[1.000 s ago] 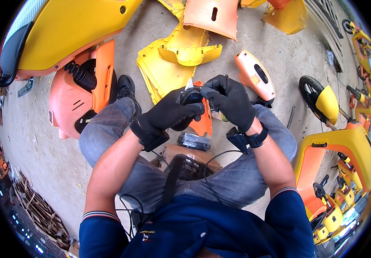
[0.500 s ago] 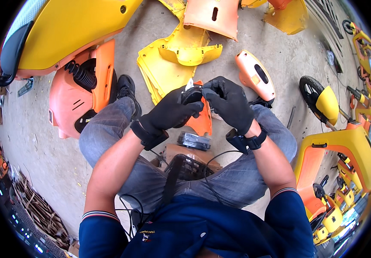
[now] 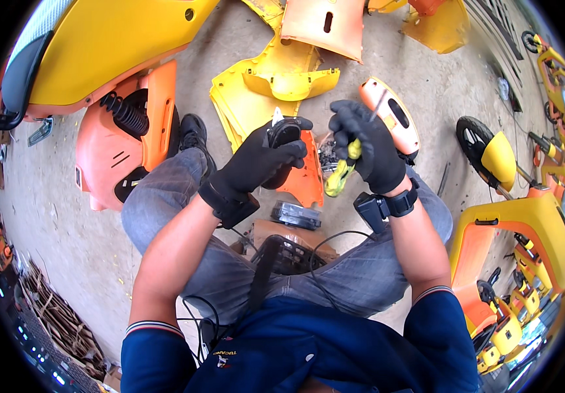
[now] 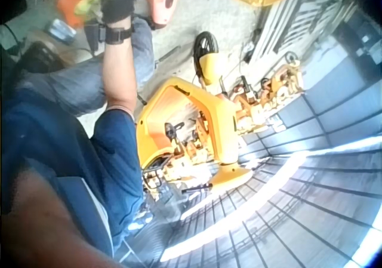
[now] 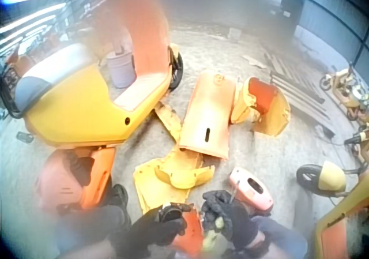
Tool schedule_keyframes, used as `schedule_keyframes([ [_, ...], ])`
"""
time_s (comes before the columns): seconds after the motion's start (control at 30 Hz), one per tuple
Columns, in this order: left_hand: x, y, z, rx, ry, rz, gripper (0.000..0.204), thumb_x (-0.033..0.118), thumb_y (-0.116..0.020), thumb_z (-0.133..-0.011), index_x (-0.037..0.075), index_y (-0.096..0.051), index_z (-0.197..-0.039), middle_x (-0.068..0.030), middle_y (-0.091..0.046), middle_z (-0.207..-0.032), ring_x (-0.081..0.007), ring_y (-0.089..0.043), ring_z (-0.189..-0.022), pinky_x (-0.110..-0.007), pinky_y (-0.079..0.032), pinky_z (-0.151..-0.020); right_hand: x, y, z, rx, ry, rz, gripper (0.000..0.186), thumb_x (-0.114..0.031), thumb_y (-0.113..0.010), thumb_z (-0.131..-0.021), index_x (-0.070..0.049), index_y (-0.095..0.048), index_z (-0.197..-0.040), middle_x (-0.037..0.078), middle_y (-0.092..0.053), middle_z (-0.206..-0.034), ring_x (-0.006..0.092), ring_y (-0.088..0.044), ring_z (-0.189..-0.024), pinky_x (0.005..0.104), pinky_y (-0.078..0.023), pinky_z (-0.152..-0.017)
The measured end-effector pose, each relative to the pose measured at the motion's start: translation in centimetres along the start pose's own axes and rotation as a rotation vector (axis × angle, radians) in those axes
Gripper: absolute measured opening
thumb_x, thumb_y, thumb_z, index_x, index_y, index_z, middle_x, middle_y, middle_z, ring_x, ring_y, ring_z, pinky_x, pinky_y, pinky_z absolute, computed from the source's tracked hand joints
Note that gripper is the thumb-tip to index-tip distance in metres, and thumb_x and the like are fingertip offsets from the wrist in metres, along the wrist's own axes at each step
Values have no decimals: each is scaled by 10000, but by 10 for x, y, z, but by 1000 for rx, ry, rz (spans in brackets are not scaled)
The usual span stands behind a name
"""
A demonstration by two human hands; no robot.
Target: The person sits on the floor and uses a screwdriver to disassemble a scooter dashboard unit, removing the faceplate and internal components. They then proceed to work on a separate black plastic housing, using the screwdriver to pry and manipulate its internal parts.
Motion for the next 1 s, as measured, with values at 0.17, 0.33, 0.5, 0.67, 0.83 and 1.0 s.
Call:
schedule_keyframes([
  [0.17, -2, -12, 4, -160, 80, 25, 440, 151, -658, -941, 16, -539, -1343, -46, -646, -992, -118, -641, -860, -272, -519, -792, 14, 16, -9, -59, 205, -132, 322, -222, -503, -1053, -11, -545, -1292, 50, -585, -969, 101, -574, -784, 247, -509, -653],
  [0.33, -8, -19, 12, -346, 255, -23, 461, 163, -710, -913, 43, -569, -1336, -29, -648, -995, -96, -630, -872, -249, -511, -773, 34, 23, -17, -87, 87, -331, 350, -58, -542, -997, -5, -514, -1342, 76, -605, -1073, 138, -614, -886, 283, -560, -791],
  [0.5, -11, -19, 12, -311, 239, -30, 467, 146, -713, -909, 39, -558, -1337, -35, -667, -977, -104, -632, -819, -264, -513, -728, 32, 0, -9, -97, 158, -124, 374, -160, -553, -1022, -6, -501, -1359, 90, -614, -1125, 147, -630, -955, 292, -541, -869],
  [0.67, 0, -9, 8, -137, 117, 129, 409, 153, -667, -940, 23, -557, -1311, -62, -672, -958, -132, -648, -818, -274, -523, -724, 20, -22, -2, -148, 6, -154, 382, -252, -585, -1024, -21, -542, -1325, 56, -633, -1118, 110, -607, -983, 252, -484, -919],
  [0.83, 1, 0, 1, -106, 34, 140, 375, 176, -647, -962, 17, -553, -1289, -87, -680, -958, -147, -660, -850, -284, -532, -737, 19, -19, -5, -202, 40, 169, 328, -298, -612, -1010, -15, -644, -1174, 26, -663, -1021, 63, -571, -933, 244, -478, -847],
  [1.0, -1, 1, 3, -90, 62, 116, 387, 161, -648, -964, 7, -541, -1302, -92, -680, -984, -154, -667, -875, -290, -541, -762, 20, -19, -3, -228, -8, 193, 346, -322, -623, -1001, -7, -646, -1140, 28, -656, -1004, 68, -570, -909, 241, -481, -823],
])
Point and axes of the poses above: each hand's wrist, its own z-axis away from the middle knuckle, its own y-axis out of the back of the hand, x = y × z, the point moved 5 cm from there along -z, towards the middle knuckle
